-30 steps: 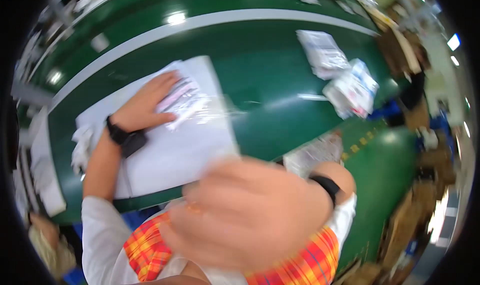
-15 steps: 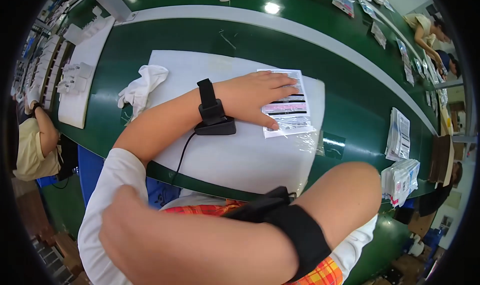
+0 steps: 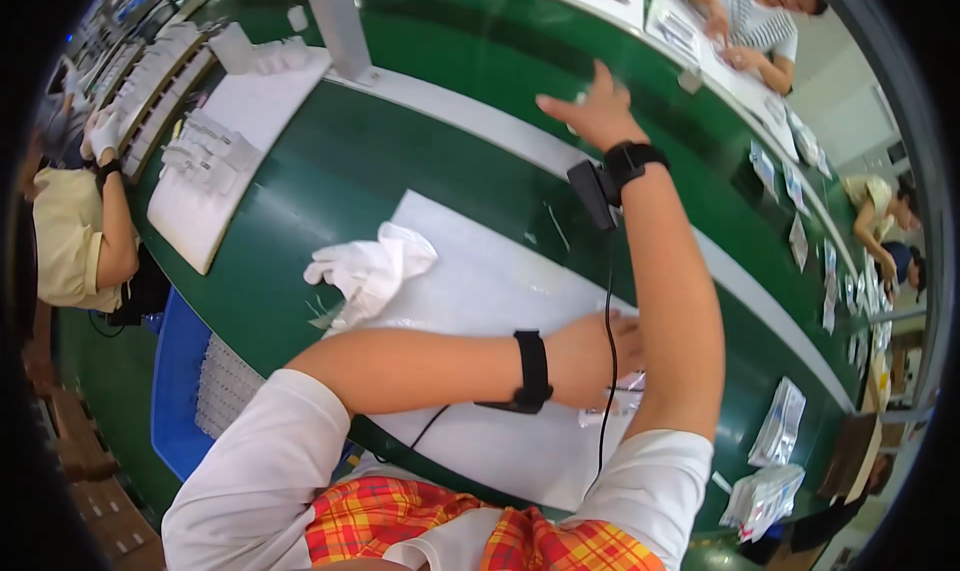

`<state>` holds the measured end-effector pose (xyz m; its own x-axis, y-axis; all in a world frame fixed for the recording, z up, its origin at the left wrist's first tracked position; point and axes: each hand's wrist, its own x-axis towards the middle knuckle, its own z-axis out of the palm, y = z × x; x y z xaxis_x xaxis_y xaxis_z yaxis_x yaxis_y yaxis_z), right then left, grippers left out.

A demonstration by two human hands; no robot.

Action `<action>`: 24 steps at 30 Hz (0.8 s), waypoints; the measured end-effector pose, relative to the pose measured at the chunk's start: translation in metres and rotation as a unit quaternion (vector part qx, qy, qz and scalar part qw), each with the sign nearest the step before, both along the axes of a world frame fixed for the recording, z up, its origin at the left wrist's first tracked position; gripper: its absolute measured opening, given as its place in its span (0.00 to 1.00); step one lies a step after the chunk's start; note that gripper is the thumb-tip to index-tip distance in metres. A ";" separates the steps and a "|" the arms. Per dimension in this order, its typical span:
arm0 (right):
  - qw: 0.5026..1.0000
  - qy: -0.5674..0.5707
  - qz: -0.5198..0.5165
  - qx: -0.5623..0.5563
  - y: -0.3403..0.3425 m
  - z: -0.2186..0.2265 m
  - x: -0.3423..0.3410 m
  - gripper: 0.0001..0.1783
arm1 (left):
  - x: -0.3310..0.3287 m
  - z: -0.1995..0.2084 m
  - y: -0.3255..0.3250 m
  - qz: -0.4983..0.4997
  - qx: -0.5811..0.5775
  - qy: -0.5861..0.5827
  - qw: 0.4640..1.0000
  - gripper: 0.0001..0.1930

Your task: The person picks up a white charger and a plastic bag, places the charger inside the bag, and seals it by hand. They then set the package aside and repeat the process with several more chargers.

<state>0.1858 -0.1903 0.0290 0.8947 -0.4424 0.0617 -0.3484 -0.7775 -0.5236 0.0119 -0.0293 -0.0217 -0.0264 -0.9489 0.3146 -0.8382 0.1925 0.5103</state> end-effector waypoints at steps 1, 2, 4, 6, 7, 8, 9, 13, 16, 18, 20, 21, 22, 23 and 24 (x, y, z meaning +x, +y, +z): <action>0.994 -0.001 -0.013 0.105 -0.011 -0.017 0.008 0.64 | -0.003 0.000 0.001 0.024 -0.024 0.000 0.999 0.25; 0.976 -0.001 -0.025 0.215 -0.026 -0.038 0.014 0.62 | -0.011 -0.005 -0.003 0.034 -0.031 -0.007 0.999 0.25; 0.978 -0.113 -0.026 0.173 -0.058 -0.072 0.024 0.54 | -0.026 -0.023 -0.018 0.064 -0.106 -0.009 0.992 0.26; 0.973 -0.146 -0.063 0.165 -0.061 -0.075 0.028 0.47 | -0.019 -0.020 -0.013 0.089 -0.136 -0.015 0.987 0.27; 0.966 -0.174 -0.121 0.151 -0.065 -0.076 0.021 0.39 | -0.016 -0.006 -0.009 0.066 -0.081 -0.060 0.993 0.26; 0.965 -0.173 -0.115 0.158 -0.045 -0.062 0.016 0.39 | -0.009 0.005 -0.001 0.050 -0.018 -0.104 0.993 0.25; 0.915 -0.213 -0.133 0.317 -0.033 -0.042 0.008 0.35 | -0.004 0.010 0.004 0.032 0.045 -0.146 0.988 0.23; 0.812 -0.258 0.001 0.524 -0.056 0.005 -0.078 0.27 | 0.000 0.009 -0.002 0.008 0.067 -0.030 0.997 0.14; 0.854 -0.273 0.081 0.436 -0.013 0.037 -0.186 0.29 | 0.006 0.024 0.001 -0.001 0.103 -0.026 0.994 0.11; 0.882 -0.243 -0.018 0.404 0.016 0.043 -0.248 0.31 | 0.007 0.025 0.001 -0.012 0.120 -0.024 0.992 0.10; 0.887 -0.235 -0.049 0.395 0.033 0.028 -0.296 0.31 | -0.001 0.012 0.004 0.024 0.047 0.021 0.998 0.11; 0.892 -0.229 -0.079 0.383 0.040 0.021 -0.314 0.31 | -0.004 0.008 0.005 0.030 0.010 0.044 0.999 0.11; 0.888 -0.238 -0.108 0.379 0.047 0.012 -0.328 0.31 | -0.009 0.017 0.010 0.053 0.037 0.023 0.998 0.13; 0.896 -0.232 -0.108 0.364 0.052 0.002 -0.337 0.30 | -0.010 0.025 0.016 0.075 0.062 0.000 0.995 0.15; 0.905 -0.223 -0.104 0.347 0.058 -0.003 -0.344 0.30 | -0.010 0.021 0.020 0.080 0.054 -0.023 0.995 0.17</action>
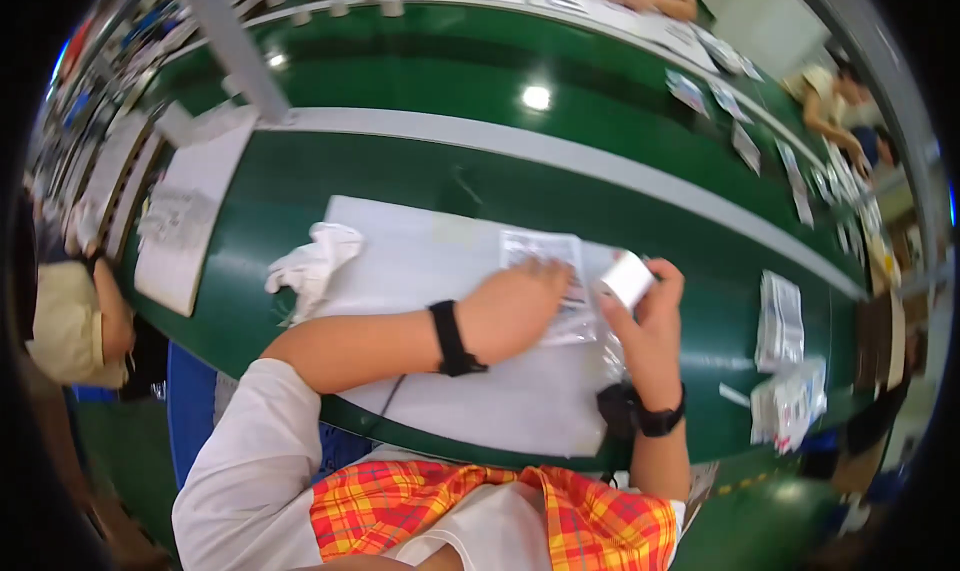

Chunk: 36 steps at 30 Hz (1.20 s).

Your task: The person picks up a white charger and a plastic bag, places the charger inside the bag, and seals it by hand. They then set the package aside and repeat the process with several more chargers.

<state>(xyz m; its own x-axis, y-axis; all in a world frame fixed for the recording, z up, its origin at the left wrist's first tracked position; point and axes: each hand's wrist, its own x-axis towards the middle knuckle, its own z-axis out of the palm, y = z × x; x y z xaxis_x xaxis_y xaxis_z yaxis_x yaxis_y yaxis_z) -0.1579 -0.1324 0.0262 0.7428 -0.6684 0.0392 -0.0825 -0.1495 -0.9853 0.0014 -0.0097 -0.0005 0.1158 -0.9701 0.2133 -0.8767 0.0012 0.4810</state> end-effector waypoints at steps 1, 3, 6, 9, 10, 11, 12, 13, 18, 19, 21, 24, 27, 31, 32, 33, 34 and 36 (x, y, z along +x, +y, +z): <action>1.000 -0.015 -0.008 -0.008 0.003 -0.005 -0.003 0.31 | 0.000 -0.004 0.000 0.006 -0.007 -0.024 1.000 0.19; 0.998 -0.006 -0.017 -0.059 0.003 -0.011 -0.006 0.33 | 0.006 0.011 -0.003 -0.003 0.071 -0.016 0.997 0.22; 0.994 0.039 -0.021 -0.096 0.007 -0.007 0.005 0.33 | 0.021 -0.010 -0.016 -0.058 -0.061 -0.057 0.995 0.24; 0.971 0.073 0.055 -0.221 0.010 -0.003 -0.003 0.32 | 0.024 -0.017 -0.020 -0.070 -0.006 0.046 0.996 0.25; 0.926 0.093 0.125 -0.344 0.011 -0.003 -0.006 0.31 | 0.026 -0.017 -0.020 -0.071 0.019 0.097 0.993 0.25; 0.926 0.091 0.124 -0.344 0.016 -0.004 -0.009 0.31 | 0.026 -0.016 -0.018 -0.071 0.018 0.095 0.993 0.25; 0.919 0.094 0.113 -0.365 0.023 -0.005 -0.013 0.30 | 0.024 -0.015 -0.016 -0.067 0.029 0.106 0.992 0.25; 0.910 0.102 0.097 -0.390 0.028 -0.004 -0.018 0.30 | 0.020 -0.012 -0.018 -0.070 0.034 0.118 0.990 0.25; 0.922 0.209 -0.007 -0.325 0.030 -0.014 0.007 0.27 | -0.002 0.010 -0.001 -0.045 0.041 -0.032 0.998 0.27; 0.933 0.145 0.006 -0.330 0.028 -0.018 0.008 0.24 | -0.002 0.012 0.003 -0.033 0.061 -0.035 0.997 0.28; 0.936 0.084 0.012 -0.342 0.019 -0.025 0.013 0.22 | 0.007 0.011 0.002 -0.029 0.072 -0.038 0.996 0.29; 0.958 0.108 0.043 -0.262 0.006 -0.033 0.014 0.17 | 0.019 0.008 0.002 -0.048 0.029 -0.058 0.997 0.30; 0.962 0.066 0.075 -0.252 0.016 -0.024 0.015 0.15 | 0.038 0.025 -0.005 -0.013 0.041 0.007 0.999 0.29; 0.992 -0.059 0.089 -0.062 0.001 -0.026 0.004 0.13 | 0.044 0.036 -0.013 -0.076 0.028 0.240 0.967 0.24; 0.990 -0.107 0.085 0.034 -0.004 -0.026 0.000 0.13 | 0.041 0.039 -0.013 -0.078 0.026 0.238 0.968 0.24; 0.990 -0.106 0.085 0.033 -0.006 -0.019 -0.003 0.13 | 0.031 0.039 -0.013 -0.086 -0.029 0.243 0.966 0.22; 0.976 -0.139 0.096 0.138 -0.007 -0.010 -0.008 0.13 | 0.022 0.039 -0.012 -0.094 -0.084 0.249 0.960 0.21; 0.911 -0.200 0.113 0.341 -0.006 0.006 -0.013 0.14 | 0.021 0.034 -0.012 -0.103 -0.140 0.256 0.951 0.19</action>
